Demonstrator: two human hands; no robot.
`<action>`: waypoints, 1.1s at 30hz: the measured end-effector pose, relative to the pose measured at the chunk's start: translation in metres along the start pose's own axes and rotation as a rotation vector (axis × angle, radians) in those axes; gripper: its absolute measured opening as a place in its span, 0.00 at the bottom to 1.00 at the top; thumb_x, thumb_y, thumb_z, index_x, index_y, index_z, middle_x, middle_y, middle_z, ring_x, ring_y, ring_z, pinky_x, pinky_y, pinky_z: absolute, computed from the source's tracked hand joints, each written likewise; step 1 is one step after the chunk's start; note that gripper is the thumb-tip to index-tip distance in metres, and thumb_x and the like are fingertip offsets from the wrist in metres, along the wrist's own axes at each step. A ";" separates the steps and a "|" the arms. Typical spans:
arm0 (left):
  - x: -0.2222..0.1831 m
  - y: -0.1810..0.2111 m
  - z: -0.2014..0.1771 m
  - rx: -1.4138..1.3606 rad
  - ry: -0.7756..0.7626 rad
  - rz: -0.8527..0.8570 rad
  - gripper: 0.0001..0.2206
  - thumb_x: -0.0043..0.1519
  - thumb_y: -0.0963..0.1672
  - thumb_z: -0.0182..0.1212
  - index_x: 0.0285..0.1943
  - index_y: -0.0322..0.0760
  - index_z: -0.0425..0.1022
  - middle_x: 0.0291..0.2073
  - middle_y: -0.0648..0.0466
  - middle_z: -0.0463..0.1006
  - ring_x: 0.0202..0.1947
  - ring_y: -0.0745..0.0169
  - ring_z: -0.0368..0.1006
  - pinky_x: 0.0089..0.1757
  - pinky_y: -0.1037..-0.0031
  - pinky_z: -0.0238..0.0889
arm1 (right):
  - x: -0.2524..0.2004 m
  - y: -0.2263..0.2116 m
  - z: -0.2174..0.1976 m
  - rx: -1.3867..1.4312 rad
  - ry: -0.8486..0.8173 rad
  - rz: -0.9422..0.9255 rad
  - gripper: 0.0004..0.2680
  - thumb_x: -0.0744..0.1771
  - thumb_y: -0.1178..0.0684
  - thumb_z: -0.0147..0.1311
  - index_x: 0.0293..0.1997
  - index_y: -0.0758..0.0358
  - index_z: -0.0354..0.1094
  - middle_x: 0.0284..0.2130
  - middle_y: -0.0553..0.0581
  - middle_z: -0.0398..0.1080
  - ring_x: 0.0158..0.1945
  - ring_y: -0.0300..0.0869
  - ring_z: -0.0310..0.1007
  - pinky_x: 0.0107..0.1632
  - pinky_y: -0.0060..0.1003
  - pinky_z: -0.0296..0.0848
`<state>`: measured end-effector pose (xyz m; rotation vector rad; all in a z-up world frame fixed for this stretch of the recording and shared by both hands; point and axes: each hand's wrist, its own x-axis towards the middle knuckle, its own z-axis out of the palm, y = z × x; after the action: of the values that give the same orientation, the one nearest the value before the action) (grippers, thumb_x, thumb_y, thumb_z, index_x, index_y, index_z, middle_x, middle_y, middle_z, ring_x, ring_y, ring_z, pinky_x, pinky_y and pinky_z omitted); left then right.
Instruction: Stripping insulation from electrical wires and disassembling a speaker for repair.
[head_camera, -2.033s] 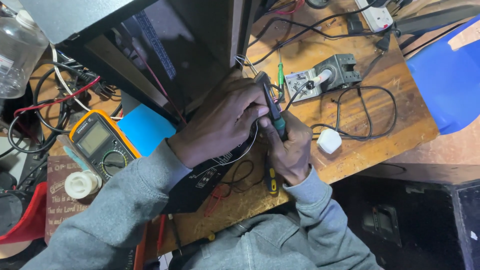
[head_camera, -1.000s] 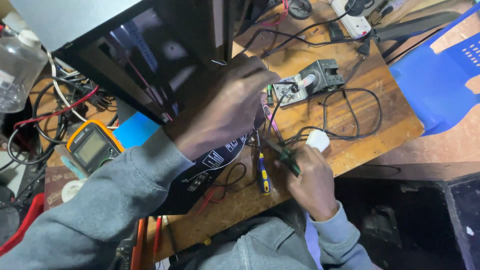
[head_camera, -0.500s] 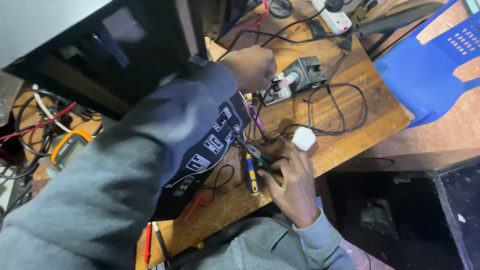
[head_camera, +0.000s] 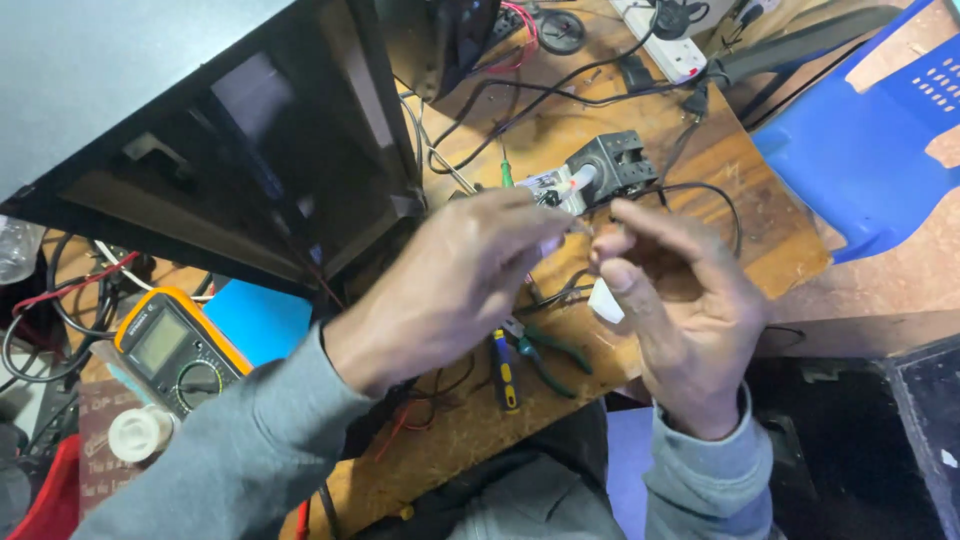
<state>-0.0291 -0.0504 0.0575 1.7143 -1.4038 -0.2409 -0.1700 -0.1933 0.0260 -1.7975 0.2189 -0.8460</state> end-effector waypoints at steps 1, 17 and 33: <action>-0.003 0.003 0.000 -0.002 0.004 0.032 0.07 0.67 0.36 0.49 0.49 0.27 0.73 0.32 0.47 0.72 0.30 0.52 0.69 0.32 0.63 0.63 | 0.008 -0.007 0.003 -0.138 -0.027 -0.109 0.07 0.68 0.62 0.59 0.50 0.73 0.70 0.41 0.65 0.75 0.45 0.46 0.77 0.51 0.35 0.76; -0.004 0.056 -0.008 -0.279 0.214 0.131 0.04 0.68 0.38 0.55 0.46 0.28 0.74 0.33 0.47 0.77 0.31 0.57 0.73 0.37 0.69 0.67 | 0.011 -0.008 -0.018 1.099 -0.256 0.543 0.10 0.69 0.53 0.60 0.37 0.69 0.62 0.25 0.58 0.62 0.20 0.41 0.68 0.21 0.27 0.72; -0.066 0.049 0.045 -0.326 0.718 -0.548 0.03 0.60 0.41 0.66 0.40 0.37 0.79 0.30 0.55 0.79 0.30 0.70 0.74 0.35 0.82 0.68 | 0.027 0.072 0.012 -0.224 0.013 0.139 0.07 0.72 0.53 0.51 0.43 0.65 0.71 0.27 0.56 0.72 0.26 0.38 0.72 0.30 0.29 0.73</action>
<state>-0.1144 -0.0145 0.0419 1.6366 -0.3426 -0.1184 -0.1249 -0.2268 -0.0284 -1.9598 0.4572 -0.7580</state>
